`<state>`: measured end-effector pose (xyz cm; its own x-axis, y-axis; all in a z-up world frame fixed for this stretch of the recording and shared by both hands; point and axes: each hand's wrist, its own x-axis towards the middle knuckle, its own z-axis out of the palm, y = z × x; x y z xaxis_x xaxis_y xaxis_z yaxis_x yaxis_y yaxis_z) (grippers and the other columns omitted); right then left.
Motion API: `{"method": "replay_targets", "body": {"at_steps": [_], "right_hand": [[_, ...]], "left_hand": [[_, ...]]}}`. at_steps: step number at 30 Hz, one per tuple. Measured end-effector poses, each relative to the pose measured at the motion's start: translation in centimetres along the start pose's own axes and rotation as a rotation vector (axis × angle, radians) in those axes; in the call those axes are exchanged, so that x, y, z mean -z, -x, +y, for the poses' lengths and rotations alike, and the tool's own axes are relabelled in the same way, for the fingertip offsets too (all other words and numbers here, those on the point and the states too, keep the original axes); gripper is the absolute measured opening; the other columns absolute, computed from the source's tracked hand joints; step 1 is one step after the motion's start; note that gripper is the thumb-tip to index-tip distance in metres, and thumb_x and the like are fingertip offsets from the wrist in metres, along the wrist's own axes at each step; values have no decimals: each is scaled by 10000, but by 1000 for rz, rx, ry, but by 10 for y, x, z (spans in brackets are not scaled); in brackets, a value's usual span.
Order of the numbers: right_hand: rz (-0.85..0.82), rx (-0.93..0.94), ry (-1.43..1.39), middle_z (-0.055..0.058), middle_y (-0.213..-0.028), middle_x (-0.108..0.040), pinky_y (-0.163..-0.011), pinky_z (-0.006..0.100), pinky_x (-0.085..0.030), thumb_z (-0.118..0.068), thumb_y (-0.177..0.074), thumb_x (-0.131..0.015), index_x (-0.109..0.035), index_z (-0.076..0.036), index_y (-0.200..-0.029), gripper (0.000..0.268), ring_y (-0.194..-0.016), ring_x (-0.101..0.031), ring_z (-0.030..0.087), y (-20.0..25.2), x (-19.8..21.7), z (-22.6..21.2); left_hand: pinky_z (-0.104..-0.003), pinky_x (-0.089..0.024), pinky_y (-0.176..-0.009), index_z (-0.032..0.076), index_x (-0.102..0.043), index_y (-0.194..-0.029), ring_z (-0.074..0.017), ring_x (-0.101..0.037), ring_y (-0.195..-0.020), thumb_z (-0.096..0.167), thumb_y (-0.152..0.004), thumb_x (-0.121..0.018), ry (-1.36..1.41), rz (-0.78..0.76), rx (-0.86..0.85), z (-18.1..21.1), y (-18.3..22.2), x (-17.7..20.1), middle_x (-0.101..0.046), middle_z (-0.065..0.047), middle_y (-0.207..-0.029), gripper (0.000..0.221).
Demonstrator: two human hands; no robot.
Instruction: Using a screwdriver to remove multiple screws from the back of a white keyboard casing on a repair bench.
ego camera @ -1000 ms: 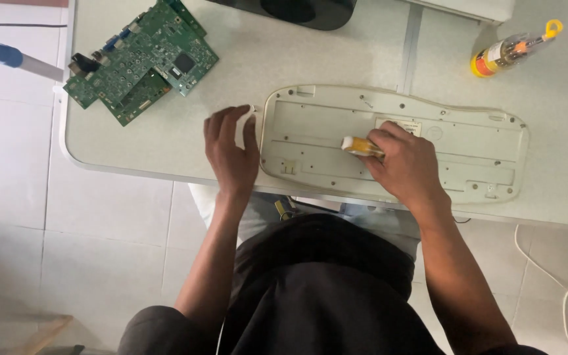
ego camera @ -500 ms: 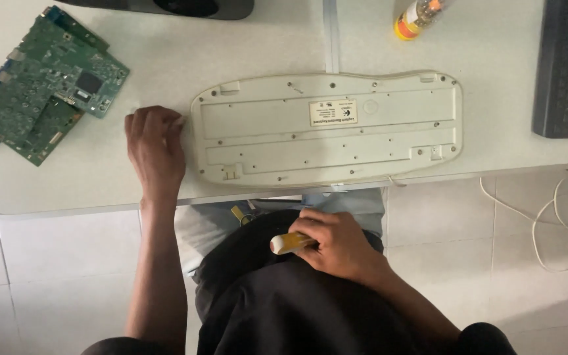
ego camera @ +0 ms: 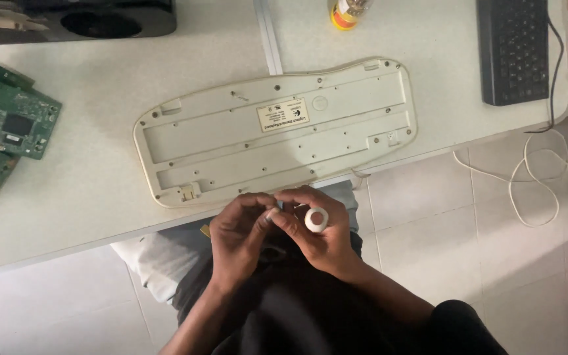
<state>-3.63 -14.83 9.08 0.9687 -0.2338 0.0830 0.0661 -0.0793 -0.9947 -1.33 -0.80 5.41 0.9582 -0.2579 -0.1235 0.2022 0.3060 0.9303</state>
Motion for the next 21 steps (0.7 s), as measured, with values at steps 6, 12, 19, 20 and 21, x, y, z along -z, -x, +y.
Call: {"method": "replay_targets", "body": {"at_steps": [6,12,19,20,21], "right_hand": [[-37,55,71,189,-805,-737,-657,367,-616,-5,-843,-818,-760,86,-945,149,-751,-769,288,3,24,3],[-37,137,267,119,-759,-720,-667,368,-582,-328,-962,-717,-777,-11,-908,327,-689,-723,268,-1,46,13],[255,109,445,113,-860,-677,-803,341,-511,-74,-1002,-749,-724,19,-982,98,-835,-608,143,-32,125,31],[288,120,471,104,-881,-674,-812,332,-517,-73,-1020,-755,-722,37,-1006,116,-816,-598,120,-34,135,33],[321,130,497,94,-903,-671,-821,323,-522,-72,-1038,-761,-719,56,-1029,135,-797,-588,96,-37,145,35]], "left_hand": [[-347,-624,-701,-133,-594,-1189,-243,-746,-730,-32,-897,-720,232,-64,274,-15,-3,0,-713,-179,-826,333],[-387,-661,-753,-84,-664,-1197,-270,-783,-810,20,-952,-684,-17,-139,182,-11,-1,-7,-780,-219,-887,267],[-415,-624,-749,65,-755,-1104,-335,-761,-846,146,-915,-751,-646,-284,-273,-18,1,-16,-757,-102,-905,206],[-409,-608,-784,64,-749,-1103,-326,-723,-901,167,-949,-714,-764,-282,-422,-23,0,-17,-728,-103,-946,189],[-404,-592,-819,62,-744,-1102,-318,-684,-956,188,-983,-677,-880,-277,-573,-28,0,-18,-699,-104,-987,186]]}}
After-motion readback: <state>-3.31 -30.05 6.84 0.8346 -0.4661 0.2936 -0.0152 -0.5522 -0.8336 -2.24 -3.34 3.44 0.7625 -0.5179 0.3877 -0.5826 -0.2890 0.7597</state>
